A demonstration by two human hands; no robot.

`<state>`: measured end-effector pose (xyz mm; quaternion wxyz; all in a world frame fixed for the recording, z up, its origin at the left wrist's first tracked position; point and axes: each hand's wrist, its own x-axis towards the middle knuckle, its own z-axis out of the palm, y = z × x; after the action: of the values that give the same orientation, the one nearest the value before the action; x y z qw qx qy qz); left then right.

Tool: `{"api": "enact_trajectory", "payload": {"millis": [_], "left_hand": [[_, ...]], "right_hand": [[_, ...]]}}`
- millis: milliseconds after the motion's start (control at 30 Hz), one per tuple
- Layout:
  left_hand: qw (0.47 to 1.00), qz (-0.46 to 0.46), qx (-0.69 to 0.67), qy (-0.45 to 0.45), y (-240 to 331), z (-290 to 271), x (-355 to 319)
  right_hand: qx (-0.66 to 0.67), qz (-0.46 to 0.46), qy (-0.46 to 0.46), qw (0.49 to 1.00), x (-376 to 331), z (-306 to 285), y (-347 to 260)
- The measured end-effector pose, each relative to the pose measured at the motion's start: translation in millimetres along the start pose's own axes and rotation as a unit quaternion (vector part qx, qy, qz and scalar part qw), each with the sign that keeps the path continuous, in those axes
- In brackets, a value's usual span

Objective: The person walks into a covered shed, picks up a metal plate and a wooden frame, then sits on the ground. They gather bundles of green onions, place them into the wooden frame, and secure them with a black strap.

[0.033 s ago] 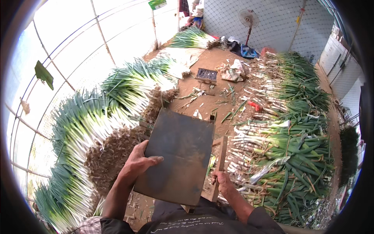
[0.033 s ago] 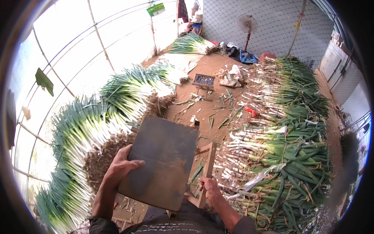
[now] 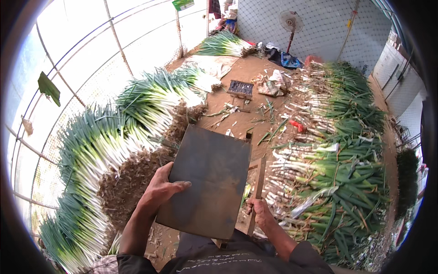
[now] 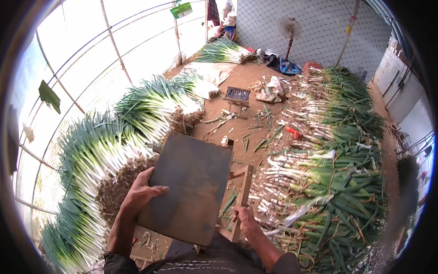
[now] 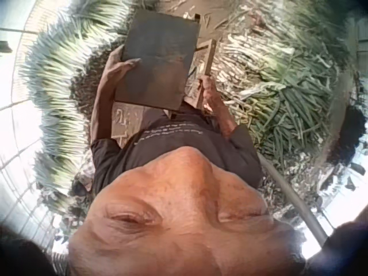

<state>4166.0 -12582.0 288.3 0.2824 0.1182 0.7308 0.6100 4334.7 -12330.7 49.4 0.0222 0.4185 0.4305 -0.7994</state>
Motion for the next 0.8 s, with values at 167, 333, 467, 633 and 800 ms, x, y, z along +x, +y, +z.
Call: {"api": "enact_trajectory", "payload": {"millis": [167,333,467,633,800], "left_hand": [[0.999,0.029,0.009,-0.033,46,-16,139],[0.996,0.045,0.016,-0.073,86,-16,283],[0.984,0.084,0.011,-0.157,108,-10,417],[0.965,0.086,0.072,-0.238,163,24,562],[0.942,0.083,0.084,-0.316,215,82,699]], "right_hand": [[0.023,-0.042,0.001,0.999,83,30,-99],[0.041,-0.046,0.042,0.997,189,47,-183],[0.019,-0.076,0.094,0.993,252,55,-257],[0.159,-0.044,0.125,0.978,321,49,-337],[0.186,-0.062,0.174,0.965,410,21,-422]]}}
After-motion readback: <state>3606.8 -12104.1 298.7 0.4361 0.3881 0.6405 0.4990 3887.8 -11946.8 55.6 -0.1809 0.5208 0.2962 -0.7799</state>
